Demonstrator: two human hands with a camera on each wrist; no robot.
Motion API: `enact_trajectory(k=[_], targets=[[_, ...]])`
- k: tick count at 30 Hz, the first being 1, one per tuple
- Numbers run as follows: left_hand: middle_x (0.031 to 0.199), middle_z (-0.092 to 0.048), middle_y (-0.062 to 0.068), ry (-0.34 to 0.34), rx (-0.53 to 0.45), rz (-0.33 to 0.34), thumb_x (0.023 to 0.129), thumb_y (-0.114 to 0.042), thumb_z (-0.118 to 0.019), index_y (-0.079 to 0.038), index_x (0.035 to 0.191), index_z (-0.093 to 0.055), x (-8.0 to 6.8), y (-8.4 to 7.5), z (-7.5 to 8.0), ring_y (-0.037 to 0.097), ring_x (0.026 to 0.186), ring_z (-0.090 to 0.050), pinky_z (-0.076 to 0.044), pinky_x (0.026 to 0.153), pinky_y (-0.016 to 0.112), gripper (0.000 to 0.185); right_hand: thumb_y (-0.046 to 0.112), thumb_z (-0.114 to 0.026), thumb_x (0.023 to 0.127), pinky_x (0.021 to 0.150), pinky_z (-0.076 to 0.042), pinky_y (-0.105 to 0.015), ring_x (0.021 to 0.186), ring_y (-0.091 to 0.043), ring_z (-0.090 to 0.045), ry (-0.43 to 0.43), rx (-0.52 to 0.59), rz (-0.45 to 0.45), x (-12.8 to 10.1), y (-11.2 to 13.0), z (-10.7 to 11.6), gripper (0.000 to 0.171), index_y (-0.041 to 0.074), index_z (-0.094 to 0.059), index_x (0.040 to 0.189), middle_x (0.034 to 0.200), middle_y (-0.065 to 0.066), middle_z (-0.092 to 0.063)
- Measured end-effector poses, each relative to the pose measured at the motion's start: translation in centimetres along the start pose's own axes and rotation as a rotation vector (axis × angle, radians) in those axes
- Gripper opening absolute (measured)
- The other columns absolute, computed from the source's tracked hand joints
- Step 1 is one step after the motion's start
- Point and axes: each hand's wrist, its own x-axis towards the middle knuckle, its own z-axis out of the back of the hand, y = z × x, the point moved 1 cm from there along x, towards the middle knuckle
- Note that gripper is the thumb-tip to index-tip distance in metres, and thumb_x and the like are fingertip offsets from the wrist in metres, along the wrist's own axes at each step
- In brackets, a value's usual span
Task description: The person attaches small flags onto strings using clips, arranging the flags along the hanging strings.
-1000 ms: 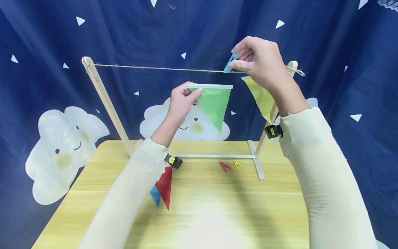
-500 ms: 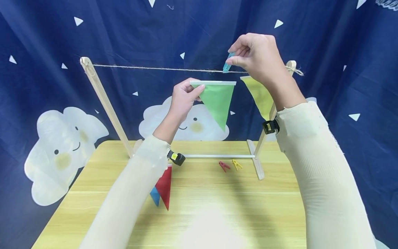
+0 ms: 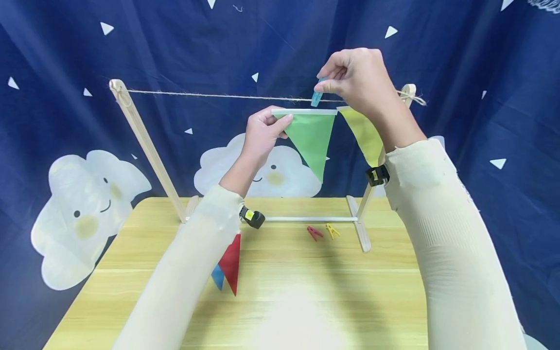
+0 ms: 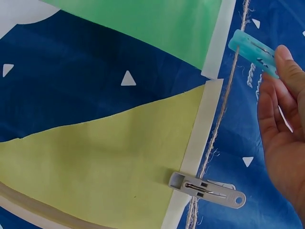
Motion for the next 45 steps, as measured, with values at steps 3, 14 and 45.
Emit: enact_trajectory(k=[3,14,45], targets=[[0.075,-0.068,-0.008,-0.002,-0.012,-0.006,0.095,-0.007,-0.073,0.004,0.104,-0.072,0.1,0.0,-0.1,0.008,0.068,-0.061,-0.053,0.062,0.021,0.014,0.032,-0.081,0.088,0.064,-0.045,-0.01,0.068,0.004,-0.058,0.004,0.003,0.005,0.0,0.0,-0.1,0.026,0.011,-0.081,0.103,0.081,0.016,-0.067],[0.074,-0.068,-0.008,-0.01,-0.008,0.002,0.095,-0.007,-0.074,0.005,0.104,-0.072,0.4,-0.1,-0.1,0.007,0.067,-0.061,-0.052,0.062,0.021,0.015,0.029,-0.084,0.086,0.064,-0.045,-0.009,0.068,0.008,-0.058,-0.007,-0.001,0.062,0.1,0.0,-0.5,0.022,0.01,-0.082,0.098,0.082,0.008,-0.073],[0.083,-0.072,0.0,-0.017,0.0,0.044,0.096,-0.008,-0.073,0.003,0.114,-0.073,0.6,-0.4,-0.5,0.008,0.068,-0.06,-0.052,0.062,0.021,0.021,0.032,-0.08,0.09,0.073,-0.046,-0.008,0.082,-0.005,-0.064,0.148,-0.028,0.006,0.0,0.2,-1.2,0.033,0.01,-0.078,0.115,0.103,-0.007,-0.077]])
